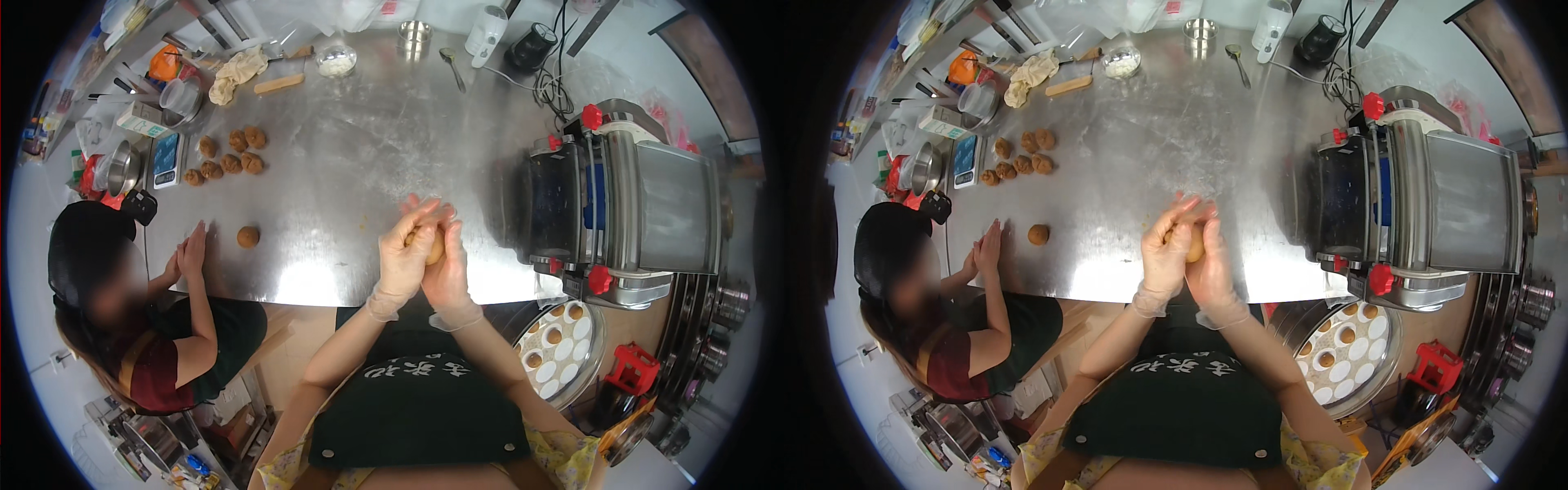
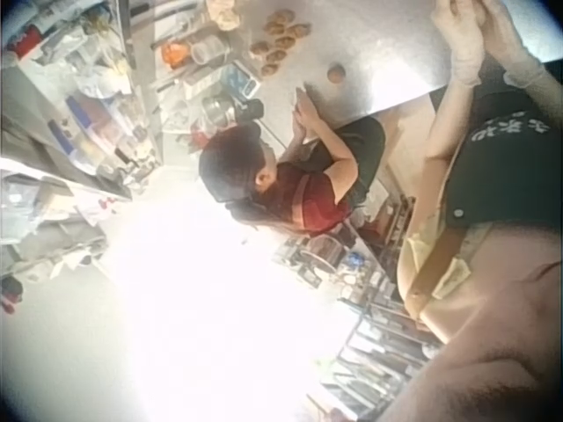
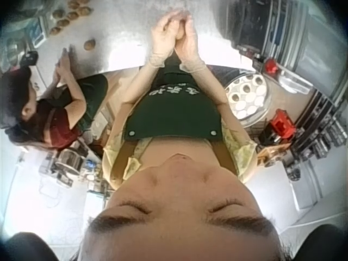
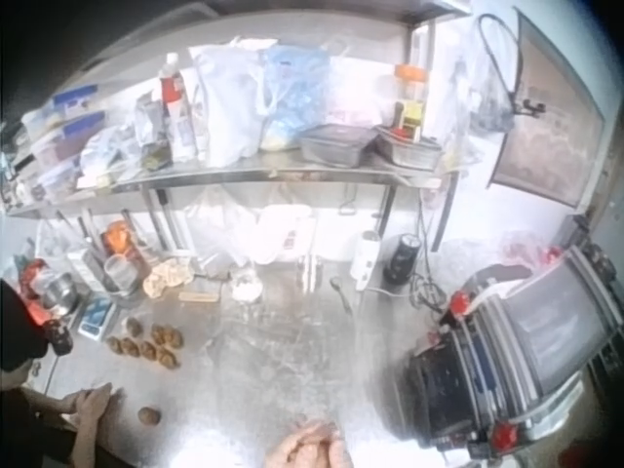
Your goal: The recorder is shaping balls of brown dough by hand and placing them into a tiered steamer tray.
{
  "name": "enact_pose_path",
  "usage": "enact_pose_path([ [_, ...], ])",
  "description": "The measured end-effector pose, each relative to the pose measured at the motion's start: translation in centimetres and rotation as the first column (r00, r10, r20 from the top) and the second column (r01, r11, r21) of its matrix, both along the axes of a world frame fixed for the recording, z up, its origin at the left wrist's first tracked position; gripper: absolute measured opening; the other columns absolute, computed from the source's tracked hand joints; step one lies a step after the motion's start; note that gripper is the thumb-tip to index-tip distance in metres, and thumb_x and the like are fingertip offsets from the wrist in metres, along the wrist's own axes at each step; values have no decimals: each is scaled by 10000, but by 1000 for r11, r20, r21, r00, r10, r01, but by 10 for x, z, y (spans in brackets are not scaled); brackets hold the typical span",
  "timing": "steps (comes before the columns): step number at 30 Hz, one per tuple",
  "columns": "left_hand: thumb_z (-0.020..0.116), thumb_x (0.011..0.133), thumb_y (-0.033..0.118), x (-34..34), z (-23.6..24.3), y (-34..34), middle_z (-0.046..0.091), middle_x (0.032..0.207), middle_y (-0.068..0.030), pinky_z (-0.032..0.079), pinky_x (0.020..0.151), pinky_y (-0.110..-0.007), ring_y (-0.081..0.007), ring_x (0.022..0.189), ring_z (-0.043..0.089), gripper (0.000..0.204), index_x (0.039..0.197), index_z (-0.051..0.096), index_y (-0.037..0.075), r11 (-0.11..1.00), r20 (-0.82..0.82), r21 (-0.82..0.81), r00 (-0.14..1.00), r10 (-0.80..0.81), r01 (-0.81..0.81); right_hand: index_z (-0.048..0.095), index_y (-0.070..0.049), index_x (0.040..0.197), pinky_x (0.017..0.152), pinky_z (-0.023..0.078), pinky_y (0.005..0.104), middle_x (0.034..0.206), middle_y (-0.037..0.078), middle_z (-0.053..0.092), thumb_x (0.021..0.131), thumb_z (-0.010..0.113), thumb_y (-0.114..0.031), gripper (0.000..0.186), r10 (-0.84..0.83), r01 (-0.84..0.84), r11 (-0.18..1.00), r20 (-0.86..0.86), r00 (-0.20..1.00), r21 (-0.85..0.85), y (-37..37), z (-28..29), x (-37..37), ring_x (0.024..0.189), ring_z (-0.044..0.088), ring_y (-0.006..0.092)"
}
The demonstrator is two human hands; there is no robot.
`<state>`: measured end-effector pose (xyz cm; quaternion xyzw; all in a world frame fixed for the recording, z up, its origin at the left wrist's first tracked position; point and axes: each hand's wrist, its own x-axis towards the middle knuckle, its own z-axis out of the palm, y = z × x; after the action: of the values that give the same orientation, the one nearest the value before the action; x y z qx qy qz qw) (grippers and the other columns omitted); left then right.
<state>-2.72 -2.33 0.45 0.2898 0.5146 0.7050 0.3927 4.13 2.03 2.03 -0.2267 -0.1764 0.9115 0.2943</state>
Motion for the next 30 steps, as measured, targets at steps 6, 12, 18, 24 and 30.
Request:
enact_pose_path([
  [6,830,631,146,-27,7,1,29,1649,-240,-49,1188,-595,-439,1502,-153,1050,1544,321,51,972,-772,-230,599,-213,48,419,-17,1433,1154,350,391,1475,154,448,1071,370,-443,561,206,-205,979,27,978,-11,27,1,14,1363,441,235],
  [12,573,971,57,-7,6,6,543,1432,-178,481,1017,-342,-227,1164,623,500,1458,462,31,997,-17,-67,999,-27,26,361,-13,1489,1155,346,399,1502,162,427,1049,400,-496,654,106,-110,994,130,986,23,9,-10,8,1377,433,247],
  [18,668,898,73,-15,10,5,660,1271,-182,473,1029,-384,-301,1167,638,523,1403,535,33,981,-361,-157,931,50,-113,367,3,1480,1148,356,397,1505,163,426,1042,411,-501,669,28,-41,987,83,996,154,24,-15,12,1388,422,249],
  [24,703,880,90,-10,8,4,589,1359,-228,502,997,-412,-338,1174,638,529,1382,550,21,1000,61,-23,998,18,-16,338,-2,1485,1150,361,406,1502,157,418,1034,416,-509,683,274,-267,953,29,961,-144,34,-10,11,1373,428,249],
  [30,711,872,155,-8,-6,5,597,1354,-216,443,1074,-430,-353,1220,607,483,1325,606,28,993,-389,-111,921,3,-50,365,-13,1470,1151,344,395,1441,139,463,1071,365,-447,589,48,-51,998,66,997,38,17,-12,7,1360,428,235],
])
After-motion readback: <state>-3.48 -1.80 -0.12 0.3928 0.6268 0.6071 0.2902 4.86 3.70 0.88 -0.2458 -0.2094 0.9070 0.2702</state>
